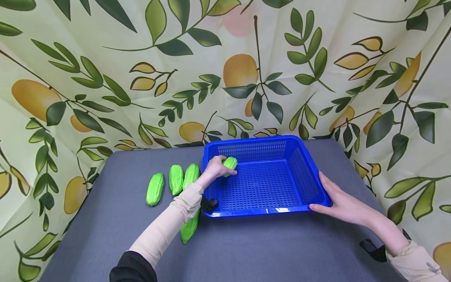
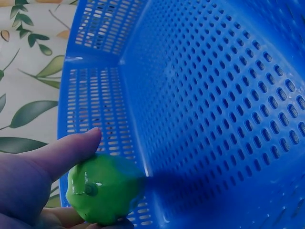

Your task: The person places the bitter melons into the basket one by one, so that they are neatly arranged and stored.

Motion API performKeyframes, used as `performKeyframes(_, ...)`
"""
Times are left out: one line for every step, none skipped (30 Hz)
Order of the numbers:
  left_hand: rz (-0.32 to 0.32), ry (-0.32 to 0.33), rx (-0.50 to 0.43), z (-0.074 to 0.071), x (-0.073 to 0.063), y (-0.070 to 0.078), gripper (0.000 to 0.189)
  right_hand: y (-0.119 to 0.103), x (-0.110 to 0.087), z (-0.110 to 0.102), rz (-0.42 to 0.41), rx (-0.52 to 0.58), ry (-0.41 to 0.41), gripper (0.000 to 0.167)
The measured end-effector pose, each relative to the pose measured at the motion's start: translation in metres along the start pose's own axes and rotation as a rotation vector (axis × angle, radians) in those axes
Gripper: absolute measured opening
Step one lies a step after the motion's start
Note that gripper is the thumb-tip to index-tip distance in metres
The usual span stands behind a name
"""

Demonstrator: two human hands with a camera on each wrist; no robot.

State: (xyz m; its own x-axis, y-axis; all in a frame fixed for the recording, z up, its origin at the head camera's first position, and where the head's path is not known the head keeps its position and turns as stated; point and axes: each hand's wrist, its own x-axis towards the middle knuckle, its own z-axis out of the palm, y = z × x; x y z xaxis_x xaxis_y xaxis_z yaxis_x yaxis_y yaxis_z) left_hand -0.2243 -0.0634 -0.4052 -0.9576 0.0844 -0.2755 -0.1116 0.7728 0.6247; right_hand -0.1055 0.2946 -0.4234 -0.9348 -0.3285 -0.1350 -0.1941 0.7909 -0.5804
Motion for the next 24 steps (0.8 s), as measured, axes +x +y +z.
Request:
performKeyframes(-0.004,-0.002,0.0,0.0002,0.0,0.0001,0.075,0.0,0.0,0.0,0.003,-0.002,-0.002,0.107)
performKeyframes(-0.009,-0.003,0.0,0.0005,-0.0001,0.0,0.076,-0.0001,0.0001,0.0,0.004,-0.003,-0.003,0.107)
performKeyframes(-0.013,-0.004,0.002,0.0006,-0.0002,0.0002,0.075,-0.0001,0.0001,0.0,0.006,-0.004,-0.004,0.107)
performKeyframes(-0.013,-0.007,0.01,0.0008,-0.0005,0.0005,0.076,-0.0001,0.0001,0.0,0.006,-0.004,-0.004,0.107)
performKeyframes(-0.01,-0.008,0.021,0.0008,-0.0008,0.0008,0.076,-0.0001,0.0001,0.0,0.006,-0.003,-0.005,0.107)
performKeyframes(-0.008,-0.009,0.032,0.0009,-0.0011,0.001,0.075,0.0,0.0002,0.0,0.006,-0.001,-0.006,0.107)
performKeyframes(-0.006,-0.009,0.042,0.001,-0.0015,0.0013,0.075,0.0001,0.0002,0.0,0.006,0.0,-0.006,0.107)
performKeyframes(-0.003,-0.008,0.054,0.0011,-0.0019,0.0015,0.075,0.0002,0.0003,0.0,0.005,0.001,-0.006,0.107)
performKeyframes(0.0,-0.008,0.066,0.0012,-0.0021,0.0017,0.074,0.0004,0.0004,0.0001,0.004,0.001,-0.006,0.106)
performKeyframes(0.002,-0.008,0.08,0.0014,-0.0023,0.0021,0.074,0.0006,0.0004,0.0,0.004,0.002,-0.006,0.106)
performKeyframes(0.001,-0.006,0.088,0.0016,-0.0023,0.0024,0.073,0.0008,0.0005,0.0,0.003,0.001,-0.005,0.106)
performKeyframes(-0.005,-0.006,0.092,0.0018,-0.0023,0.0027,0.072,0.0011,0.0005,-0.0001,0.003,-0.001,-0.005,0.107)
performKeyframes(-0.01,-0.006,0.097,0.0021,-0.0024,0.003,0.071,0.0014,0.0006,-0.0001,0.004,-0.003,-0.005,0.107)
performKeyframes(-0.015,-0.004,0.102,0.0024,-0.0022,0.0034,0.071,0.0016,0.0007,-0.0001,0.004,-0.005,-0.005,0.107)
performKeyframes(-0.02,-0.004,0.108,0.0028,-0.002,0.0037,0.07,0.0019,0.0007,-0.0001,0.004,-0.005,-0.005,0.107)
performKeyframes(-0.022,-0.004,0.119,0.0032,-0.0019,0.0042,0.07,0.0022,0.0008,-0.0001,0.004,-0.005,-0.005,0.107)
performKeyframes(-0.022,-0.007,0.134,0.0036,-0.0017,0.0046,0.068,0.0024,0.0009,-0.0001,0.003,-0.006,-0.004,0.107)
performKeyframes(-0.025,-0.012,0.157,0.0041,-0.0016,0.0053,0.066,0.0027,0.0009,-0.0001,0.003,-0.007,-0.004,0.107)
performKeyframes(-0.028,-0.02,0.182,0.0047,-0.0012,0.0057,0.063,0.0029,0.0009,0.0,0.002,-0.008,-0.003,0.107)
performKeyframes(-0.028,-0.03,0.208,0.0056,-0.0006,0.0058,0.06,0.0031,0.001,0.0001,0.002,-0.009,-0.002,0.107)
performKeyframes(-0.02,-0.036,0.235,0.007,0.0009,0.0043,0.051,0.0031,0.0011,0.0001,0.001,-0.009,-0.002,0.107)
performKeyframes(-0.022,-0.049,0.259,0.008,0.0022,0.0036,0.048,0.0029,0.0012,0.0002,0.001,-0.01,-0.001,0.107)
performKeyframes(-0.025,-0.062,0.276,0.0088,0.0031,0.0031,0.044,0.0027,0.0013,0.0002,0.001,-0.011,-0.001,0.107)
performKeyframes(-0.029,-0.071,0.286,0.0095,0.0037,0.0025,0.042,0.0023,0.0014,0.0002,0.002,-0.011,-0.001,0.107)
